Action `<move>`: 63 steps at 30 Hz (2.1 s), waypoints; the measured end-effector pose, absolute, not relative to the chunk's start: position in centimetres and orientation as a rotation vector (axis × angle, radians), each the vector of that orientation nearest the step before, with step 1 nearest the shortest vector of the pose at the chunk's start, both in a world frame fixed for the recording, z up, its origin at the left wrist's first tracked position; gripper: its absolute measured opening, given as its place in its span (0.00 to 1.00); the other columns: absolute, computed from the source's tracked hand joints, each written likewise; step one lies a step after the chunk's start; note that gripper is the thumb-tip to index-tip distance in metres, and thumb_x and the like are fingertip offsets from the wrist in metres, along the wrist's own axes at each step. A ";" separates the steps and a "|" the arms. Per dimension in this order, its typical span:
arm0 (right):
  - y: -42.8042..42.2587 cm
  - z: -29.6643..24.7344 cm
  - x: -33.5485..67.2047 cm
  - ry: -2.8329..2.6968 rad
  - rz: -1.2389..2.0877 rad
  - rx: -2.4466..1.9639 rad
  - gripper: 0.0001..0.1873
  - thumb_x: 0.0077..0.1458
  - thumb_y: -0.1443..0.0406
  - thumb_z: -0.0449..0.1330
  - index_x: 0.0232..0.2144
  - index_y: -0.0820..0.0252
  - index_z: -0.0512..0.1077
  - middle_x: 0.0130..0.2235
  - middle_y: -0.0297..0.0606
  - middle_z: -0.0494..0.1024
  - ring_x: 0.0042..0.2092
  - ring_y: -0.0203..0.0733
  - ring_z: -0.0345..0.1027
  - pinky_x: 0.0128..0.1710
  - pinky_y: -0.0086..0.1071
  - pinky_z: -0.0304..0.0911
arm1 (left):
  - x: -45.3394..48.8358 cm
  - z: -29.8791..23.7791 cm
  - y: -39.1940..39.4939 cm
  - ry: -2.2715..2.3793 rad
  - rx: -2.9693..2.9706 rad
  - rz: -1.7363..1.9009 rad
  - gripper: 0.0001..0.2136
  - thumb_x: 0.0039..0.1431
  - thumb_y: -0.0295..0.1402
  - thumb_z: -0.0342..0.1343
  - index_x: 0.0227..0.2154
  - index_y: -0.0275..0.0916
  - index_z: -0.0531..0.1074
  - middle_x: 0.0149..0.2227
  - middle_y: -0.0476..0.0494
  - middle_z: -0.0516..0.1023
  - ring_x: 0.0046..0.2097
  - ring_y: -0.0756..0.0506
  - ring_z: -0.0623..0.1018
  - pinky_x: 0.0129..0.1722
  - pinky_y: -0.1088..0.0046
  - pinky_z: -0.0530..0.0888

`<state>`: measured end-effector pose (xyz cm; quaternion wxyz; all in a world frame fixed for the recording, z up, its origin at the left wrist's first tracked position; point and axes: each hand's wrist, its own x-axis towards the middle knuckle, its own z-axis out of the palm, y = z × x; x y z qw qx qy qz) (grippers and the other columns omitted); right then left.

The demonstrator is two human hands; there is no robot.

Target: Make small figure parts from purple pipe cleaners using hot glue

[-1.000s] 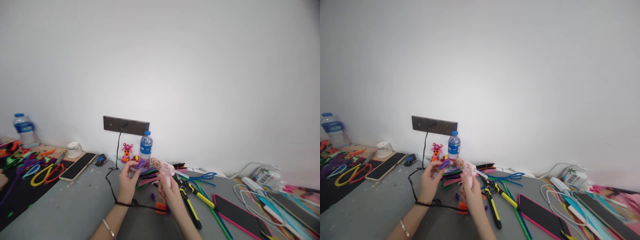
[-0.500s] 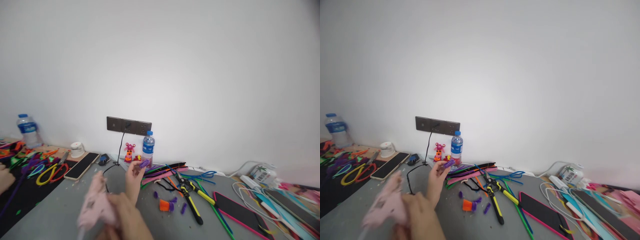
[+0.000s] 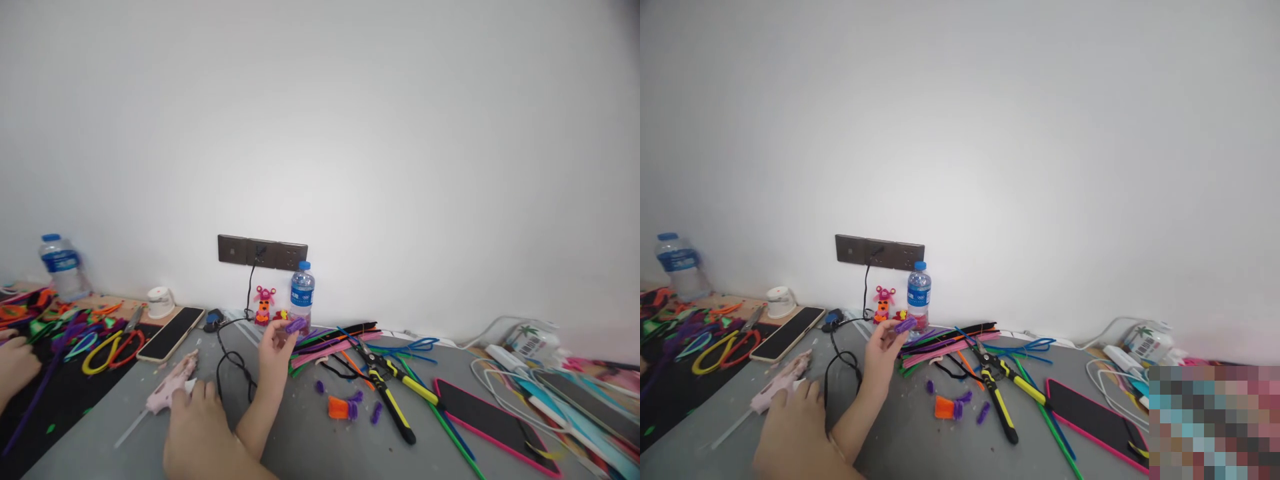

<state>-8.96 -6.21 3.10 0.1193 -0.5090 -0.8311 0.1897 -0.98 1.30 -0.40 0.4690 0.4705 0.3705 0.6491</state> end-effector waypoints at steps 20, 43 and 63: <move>-9.3 3.1 22.5 -1.947 0.667 -1.930 0.15 0.39 0.78 0.56 0.28 0.57 0.75 0.30 0.32 0.76 0.31 0.37 0.67 0.29 0.26 0.54 | -1.4 -0.8 1.9 1.010 1.397 1.503 0.09 0.46 0.34 0.63 0.32 0.38 0.73 0.30 0.47 0.76 0.30 0.48 0.74 0.28 0.76 0.68; 0.2 3.9 17.1 -1.038 0.922 -0.995 0.18 0.40 0.56 0.70 0.31 0.59 0.73 0.27 0.33 0.74 0.29 0.39 0.69 0.29 0.31 0.63 | -1.2 -0.7 1.5 0.978 1.501 1.422 0.08 0.48 0.34 0.62 0.32 0.38 0.75 0.30 0.46 0.79 0.31 0.45 0.75 0.30 0.74 0.68; 0.3 0.7 16.4 -1.025 1.245 -0.797 0.20 0.47 0.56 0.68 0.42 0.58 0.77 0.32 0.38 0.81 0.38 0.42 0.72 0.42 0.34 0.64 | -1.0 -0.9 1.6 1.001 1.484 1.427 0.07 0.47 0.32 0.62 0.31 0.39 0.74 0.29 0.47 0.78 0.29 0.47 0.74 0.27 0.75 0.67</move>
